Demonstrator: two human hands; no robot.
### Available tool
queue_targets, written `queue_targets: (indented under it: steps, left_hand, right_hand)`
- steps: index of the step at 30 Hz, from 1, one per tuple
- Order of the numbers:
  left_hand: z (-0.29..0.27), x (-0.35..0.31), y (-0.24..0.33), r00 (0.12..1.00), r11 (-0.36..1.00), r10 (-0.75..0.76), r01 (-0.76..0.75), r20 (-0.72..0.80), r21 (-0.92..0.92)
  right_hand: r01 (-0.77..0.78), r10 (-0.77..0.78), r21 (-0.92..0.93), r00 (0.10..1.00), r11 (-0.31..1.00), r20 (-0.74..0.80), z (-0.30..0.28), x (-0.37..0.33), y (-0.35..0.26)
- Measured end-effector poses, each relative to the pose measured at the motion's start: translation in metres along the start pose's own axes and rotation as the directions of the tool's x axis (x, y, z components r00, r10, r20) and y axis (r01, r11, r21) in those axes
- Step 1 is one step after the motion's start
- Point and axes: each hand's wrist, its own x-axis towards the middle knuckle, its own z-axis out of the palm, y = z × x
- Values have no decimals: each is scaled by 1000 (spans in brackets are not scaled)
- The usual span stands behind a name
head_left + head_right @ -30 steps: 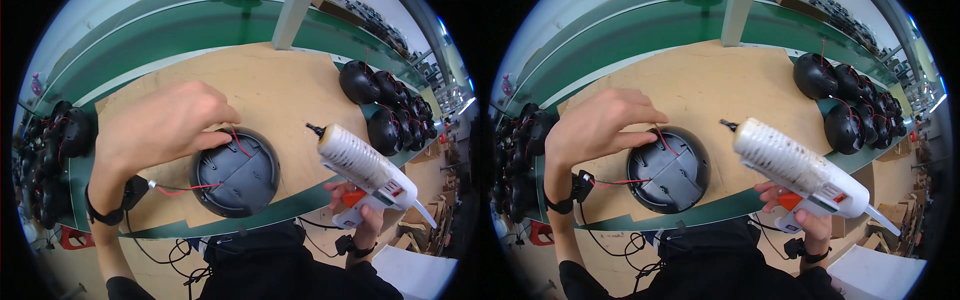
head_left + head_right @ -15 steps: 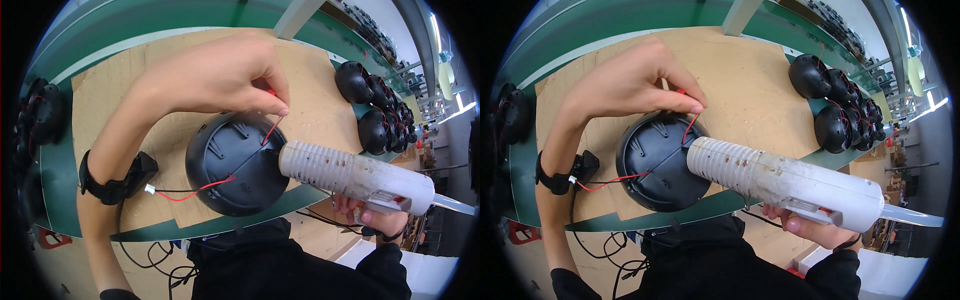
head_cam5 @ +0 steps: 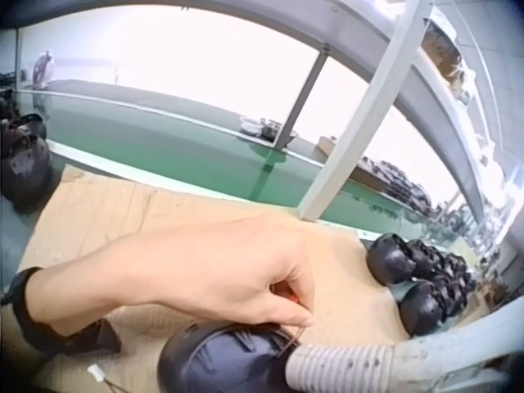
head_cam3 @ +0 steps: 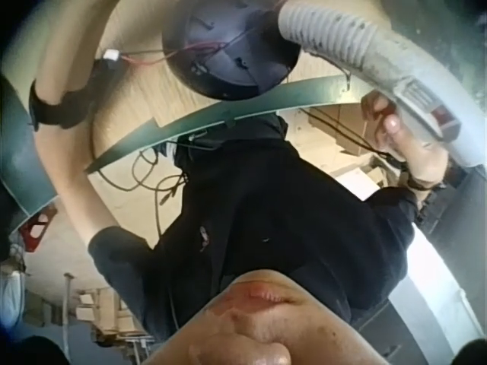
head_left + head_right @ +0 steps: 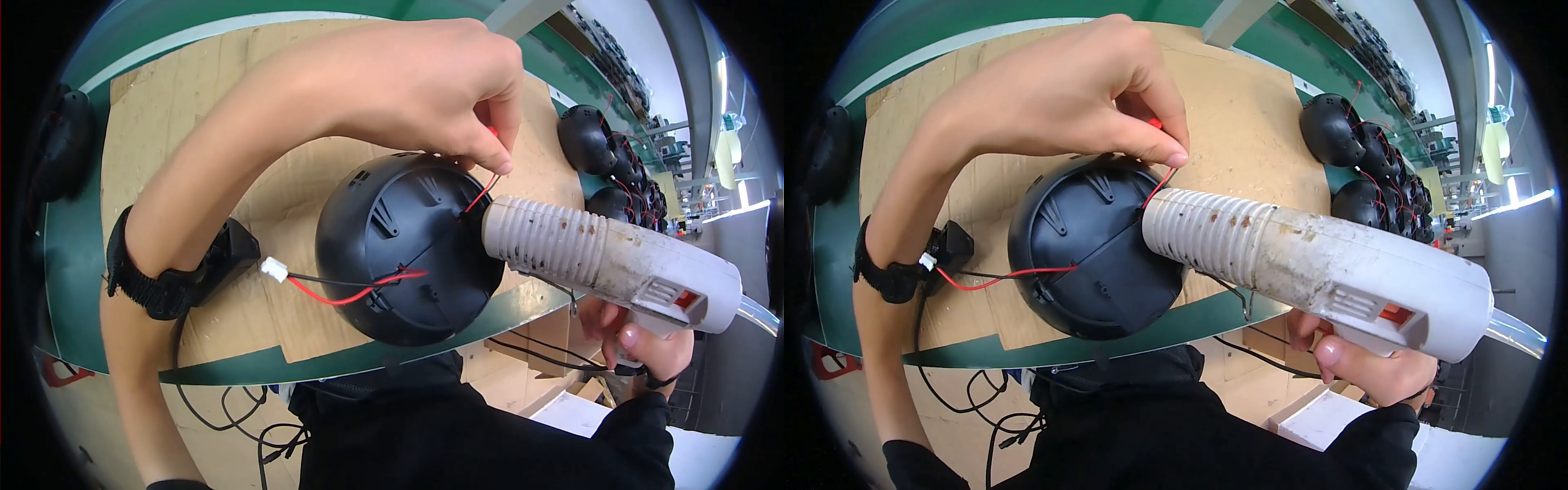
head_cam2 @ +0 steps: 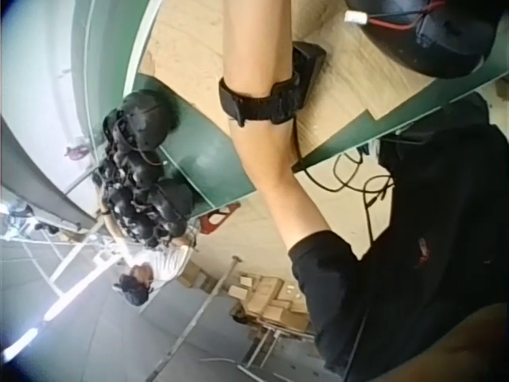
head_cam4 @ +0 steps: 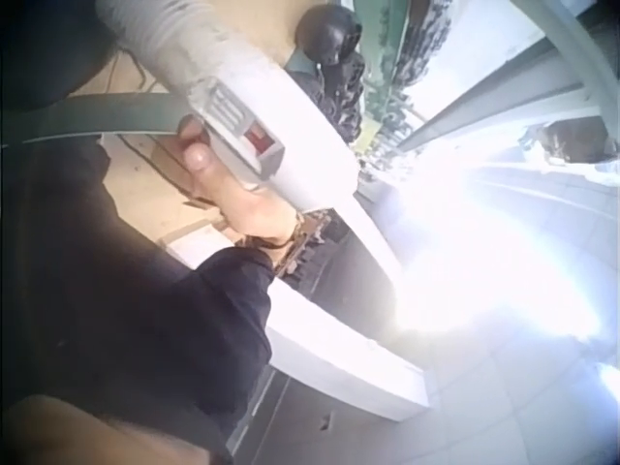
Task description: Apply hot glue to secure internal wires inside a plastic dome housing for assembly.
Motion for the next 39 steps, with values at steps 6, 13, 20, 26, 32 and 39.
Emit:
queue_targets:
  steps: [6, 13, 20, 26, 32, 39]
  left_hand:
    - [-2, 6, 1, 999, 1000, -9, 9, 34, 13]
    - [-22, 2, 7, 988, 978, 105, -83, 110, -189]
    - [-21, 2, 5, 990, 979, 108, -90, 89, -181]
    - [-24, 3, 9, 987, 988, 61, -39, 149, -150]
    - [-26, 1, 13, 987, 986, 6, 21, 163, -165]
    - [-37, 5, 18, 967, 985, -41, 81, 252, -149]
  right_hand:
    - [140, -140, -252, 990, 958, 20, 4, 1, -9]
    - [179, -193, -214, 980, 960, -43, 8, 2, -4]
    - [83, -119, -195, 977, 977, -176, -3, -6, -3]
    - [216, -251, -214, 955, 953, -155, 1, -4, -3]
    - [171, -195, -194, 974, 966, -112, -2, -5, -8]
    - [234, -276, -224, 943, 946, -183, 4, -10, -10]
